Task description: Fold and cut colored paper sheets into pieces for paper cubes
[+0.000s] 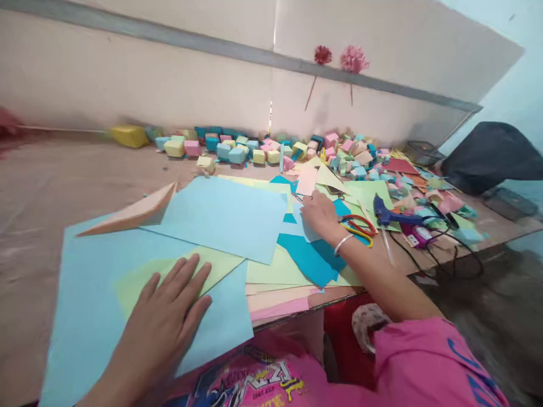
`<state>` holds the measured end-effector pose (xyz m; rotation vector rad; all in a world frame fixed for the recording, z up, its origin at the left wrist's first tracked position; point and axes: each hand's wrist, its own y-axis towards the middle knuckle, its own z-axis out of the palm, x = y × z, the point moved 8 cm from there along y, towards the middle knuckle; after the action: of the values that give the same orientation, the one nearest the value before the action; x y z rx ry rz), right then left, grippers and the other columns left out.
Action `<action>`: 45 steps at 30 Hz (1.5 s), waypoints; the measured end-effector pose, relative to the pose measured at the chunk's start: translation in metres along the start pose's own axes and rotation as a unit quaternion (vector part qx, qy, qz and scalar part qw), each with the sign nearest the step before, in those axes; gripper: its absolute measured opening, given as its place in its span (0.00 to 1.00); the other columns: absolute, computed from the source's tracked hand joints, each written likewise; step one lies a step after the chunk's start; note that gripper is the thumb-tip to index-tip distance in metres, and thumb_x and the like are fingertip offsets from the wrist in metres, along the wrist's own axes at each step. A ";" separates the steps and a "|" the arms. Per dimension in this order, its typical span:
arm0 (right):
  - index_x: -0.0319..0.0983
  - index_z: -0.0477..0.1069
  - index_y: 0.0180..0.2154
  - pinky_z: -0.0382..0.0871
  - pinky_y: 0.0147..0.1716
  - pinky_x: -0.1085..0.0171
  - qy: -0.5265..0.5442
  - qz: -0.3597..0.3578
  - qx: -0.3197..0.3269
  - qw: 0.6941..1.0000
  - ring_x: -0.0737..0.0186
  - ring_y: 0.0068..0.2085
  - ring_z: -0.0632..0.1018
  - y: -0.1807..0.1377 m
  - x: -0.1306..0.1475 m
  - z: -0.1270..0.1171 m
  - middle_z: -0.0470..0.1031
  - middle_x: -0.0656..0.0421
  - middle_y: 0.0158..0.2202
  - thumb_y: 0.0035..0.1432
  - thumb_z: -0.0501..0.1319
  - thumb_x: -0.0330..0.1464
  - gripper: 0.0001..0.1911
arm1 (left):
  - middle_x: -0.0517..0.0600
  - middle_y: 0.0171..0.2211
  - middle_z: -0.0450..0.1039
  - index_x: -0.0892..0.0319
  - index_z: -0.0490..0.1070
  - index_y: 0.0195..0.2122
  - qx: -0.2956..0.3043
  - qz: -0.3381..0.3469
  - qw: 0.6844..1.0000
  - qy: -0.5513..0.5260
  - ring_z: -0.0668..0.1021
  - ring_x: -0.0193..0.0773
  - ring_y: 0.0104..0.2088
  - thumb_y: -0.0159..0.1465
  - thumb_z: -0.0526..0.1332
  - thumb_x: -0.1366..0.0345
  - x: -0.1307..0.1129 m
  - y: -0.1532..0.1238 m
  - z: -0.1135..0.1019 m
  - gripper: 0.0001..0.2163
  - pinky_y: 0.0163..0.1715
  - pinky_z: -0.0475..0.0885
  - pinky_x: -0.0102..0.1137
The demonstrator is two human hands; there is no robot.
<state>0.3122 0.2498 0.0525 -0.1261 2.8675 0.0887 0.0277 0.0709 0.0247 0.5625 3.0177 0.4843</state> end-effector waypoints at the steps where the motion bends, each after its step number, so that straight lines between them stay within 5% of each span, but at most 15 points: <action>1: 0.33 0.73 0.50 0.63 0.44 0.60 0.000 -0.006 0.005 1.000 0.48 0.51 0.69 0.007 0.002 0.000 0.68 0.44 0.49 0.66 0.51 0.38 0.20 | 0.56 0.67 0.56 0.59 0.62 0.63 0.001 -0.002 1.000 0.000 0.61 0.53 0.66 0.71 0.48 0.60 0.000 0.001 0.000 0.22 0.59 0.59 0.54; 10: 0.29 0.73 0.49 0.64 0.43 0.59 0.007 -0.007 0.039 0.999 0.47 0.49 0.72 0.047 0.017 0.000 0.70 0.41 0.48 0.63 0.50 0.32 0.20 | 0.54 0.67 0.55 0.57 0.61 0.64 0.018 -0.019 1.000 -0.006 0.60 0.50 0.66 0.71 0.48 0.60 -0.003 0.002 -0.002 0.21 0.59 0.59 0.52; 16: 0.29 0.72 0.48 0.64 0.44 0.56 0.001 -0.006 0.047 0.999 0.43 0.51 0.71 0.041 0.016 -0.001 0.70 0.39 0.49 0.65 0.48 0.34 0.20 | 0.55 0.68 0.54 0.56 0.61 0.64 0.029 -0.028 0.999 -0.025 0.59 0.51 0.66 0.71 0.49 0.60 -0.004 0.002 -0.004 0.21 0.60 0.58 0.54; 24: 0.32 0.71 0.46 0.62 0.34 0.62 0.030 0.017 0.063 0.997 0.50 0.43 0.77 0.033 0.011 0.001 0.77 0.43 0.42 0.62 0.52 0.32 0.16 | 0.55 0.67 0.55 0.52 0.62 0.63 0.037 -0.033 0.998 -0.026 0.60 0.52 0.66 0.71 0.49 0.62 -0.006 0.004 -0.006 0.20 0.60 0.59 0.54; 29: 0.35 0.74 0.34 0.57 0.28 0.63 0.053 0.052 0.024 0.997 0.52 0.38 0.77 0.026 -0.013 -0.030 0.78 0.47 0.36 0.59 0.53 0.34 0.13 | 0.57 0.66 0.57 0.52 0.64 0.63 0.076 -0.047 0.996 0.007 0.62 0.58 0.65 0.69 0.52 0.64 -0.008 0.006 -0.007 0.20 0.57 0.62 0.58; 32: 0.37 0.74 0.36 0.58 0.29 0.63 0.079 0.063 -0.028 0.994 0.56 0.37 0.75 0.002 -0.029 -0.058 0.77 0.50 0.36 0.59 0.51 0.32 0.13 | 0.58 0.66 0.58 0.51 0.64 0.62 0.100 -0.044 0.994 0.011 0.64 0.59 0.64 0.69 0.52 0.67 -0.009 0.003 -0.008 0.21 0.55 0.62 0.59; 35: 0.39 0.72 0.41 0.64 0.33 0.64 0.233 -0.075 -0.096 0.965 0.60 0.35 0.73 -0.042 -0.007 -0.078 0.74 0.54 0.35 0.62 0.53 0.35 0.11 | 0.57 0.66 0.58 0.49 0.65 0.62 0.114 -0.045 0.992 0.000 0.63 0.58 0.64 0.68 0.50 0.69 -0.008 -0.006 -0.010 0.21 0.55 0.63 0.59; 40: 0.40 0.69 0.48 0.66 0.32 0.66 0.271 -0.314 -0.043 0.909 0.64 0.36 0.73 -0.125 0.077 -0.053 0.71 0.54 0.38 0.66 0.50 0.29 0.13 | 0.57 0.64 0.61 0.49 0.67 0.60 0.098 -0.052 0.993 -0.030 0.64 0.60 0.63 0.69 0.49 0.67 0.002 -0.020 -0.017 0.20 0.53 0.64 0.60; 45: 0.37 0.70 0.49 0.62 0.29 0.65 0.210 -0.318 -0.152 0.912 0.64 0.33 0.69 -0.152 0.110 -0.045 0.70 0.53 0.35 0.66 0.51 0.25 0.14 | 0.60 0.58 0.69 0.58 0.74 0.49 0.026 -0.040 0.996 -0.080 0.67 0.59 0.62 0.70 0.51 0.64 0.006 -0.015 -0.025 0.14 0.54 0.66 0.58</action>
<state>0.2092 0.0864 0.0584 -1.2645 3.0256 0.4202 0.0146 0.0525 0.0444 0.4570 2.8934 0.3410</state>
